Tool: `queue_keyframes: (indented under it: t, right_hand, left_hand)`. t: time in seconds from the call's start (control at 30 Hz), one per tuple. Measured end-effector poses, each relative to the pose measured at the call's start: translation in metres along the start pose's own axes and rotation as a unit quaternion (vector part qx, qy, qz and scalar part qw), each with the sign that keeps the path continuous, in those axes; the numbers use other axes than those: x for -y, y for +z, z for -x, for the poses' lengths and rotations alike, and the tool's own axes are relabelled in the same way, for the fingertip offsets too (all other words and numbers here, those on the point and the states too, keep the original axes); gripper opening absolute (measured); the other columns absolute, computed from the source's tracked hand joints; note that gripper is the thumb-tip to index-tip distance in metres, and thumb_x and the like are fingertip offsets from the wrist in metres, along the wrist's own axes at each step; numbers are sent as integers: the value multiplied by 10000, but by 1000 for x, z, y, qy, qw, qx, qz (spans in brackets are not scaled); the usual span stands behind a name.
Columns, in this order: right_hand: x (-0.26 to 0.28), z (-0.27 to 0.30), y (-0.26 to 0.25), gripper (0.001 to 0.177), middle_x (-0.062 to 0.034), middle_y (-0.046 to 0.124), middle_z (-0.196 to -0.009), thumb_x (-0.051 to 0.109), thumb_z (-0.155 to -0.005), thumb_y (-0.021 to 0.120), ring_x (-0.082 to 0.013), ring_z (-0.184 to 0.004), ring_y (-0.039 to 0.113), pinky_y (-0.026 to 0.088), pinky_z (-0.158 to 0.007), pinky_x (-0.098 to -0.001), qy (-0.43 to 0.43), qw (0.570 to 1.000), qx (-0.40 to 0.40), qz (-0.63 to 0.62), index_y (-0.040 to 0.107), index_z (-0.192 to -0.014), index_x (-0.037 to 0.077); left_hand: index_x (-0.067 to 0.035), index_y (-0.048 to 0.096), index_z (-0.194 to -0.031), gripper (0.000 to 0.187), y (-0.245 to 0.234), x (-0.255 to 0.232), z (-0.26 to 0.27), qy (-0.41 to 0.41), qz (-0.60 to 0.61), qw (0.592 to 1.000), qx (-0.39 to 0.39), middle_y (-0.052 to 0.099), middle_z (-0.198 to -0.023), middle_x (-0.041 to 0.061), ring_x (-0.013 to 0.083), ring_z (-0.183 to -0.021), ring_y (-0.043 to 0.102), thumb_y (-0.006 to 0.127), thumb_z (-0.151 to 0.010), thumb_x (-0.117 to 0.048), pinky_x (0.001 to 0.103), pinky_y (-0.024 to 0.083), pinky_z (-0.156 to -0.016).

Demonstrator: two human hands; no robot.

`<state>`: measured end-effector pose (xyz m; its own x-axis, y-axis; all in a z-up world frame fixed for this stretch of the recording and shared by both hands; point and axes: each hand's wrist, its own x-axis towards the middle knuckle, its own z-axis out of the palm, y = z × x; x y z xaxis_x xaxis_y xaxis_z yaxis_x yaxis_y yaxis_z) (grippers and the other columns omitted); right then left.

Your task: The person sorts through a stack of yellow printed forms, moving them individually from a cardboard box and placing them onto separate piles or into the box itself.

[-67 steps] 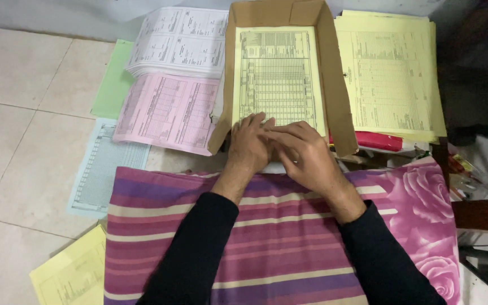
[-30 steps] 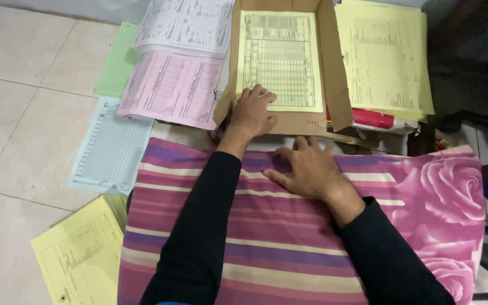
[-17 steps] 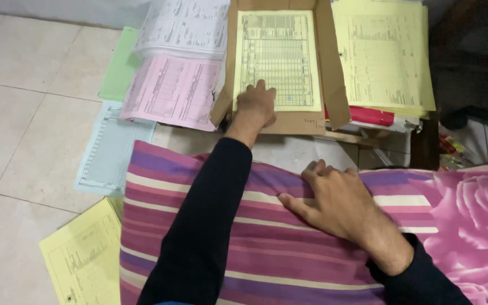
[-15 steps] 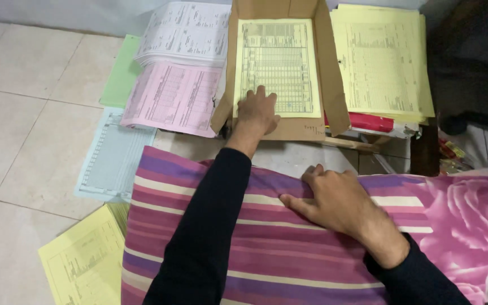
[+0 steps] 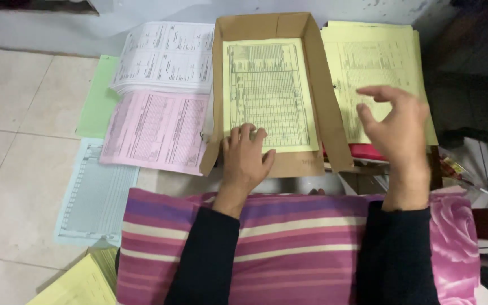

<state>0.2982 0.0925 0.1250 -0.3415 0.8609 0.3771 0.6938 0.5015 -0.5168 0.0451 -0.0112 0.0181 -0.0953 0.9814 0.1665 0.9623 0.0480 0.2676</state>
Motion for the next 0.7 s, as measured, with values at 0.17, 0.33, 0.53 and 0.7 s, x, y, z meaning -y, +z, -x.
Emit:
queue_keyframes:
  t: [0.17,0.33,0.53,0.7]
  right_hand:
    - [-49,6,34,498,-183,578,-1482,150,-878,781,-385,-1382,480,289,-1151,-662,121,990,68,4,673,-1364,143]
    - [-61,-1,45,815,-49,185,-1722,228,-788,803,-321,-1588,94,-1,-1184,-725,187,958,216,34,462,-1524,305]
    - [-68,-4,47,683,-88,272,-1672,267,-863,731,-352,-1562,176,75,-1171,-724,164,960,219,49,501,-1506,271]
    - [-69,0,28,569,-185,674,-1338,-51,-823,708,-297,-1201,656,460,-1086,-386,120,989,74,38,662,-1388,2]
  left_hand:
    - [-132,636,-1206,419,1,-4,4,-23,38,999,-18,544,-1303,125,336,-1211,483,718,-888,-392,552,432,-961]
    - [-162,621,-1250,446,-6,-5,-4,-44,24,998,48,525,-1354,125,341,-1267,455,672,-917,-456,570,402,-1010]
    - [-188,653,-1191,394,-13,-1,-7,-59,57,994,69,515,-1346,102,325,-1273,453,705,-901,-449,572,390,-1037]
    - [-194,665,-1191,402,-12,3,-11,-69,62,992,90,521,-1337,78,301,-1262,461,692,-912,-483,556,385,-1058]
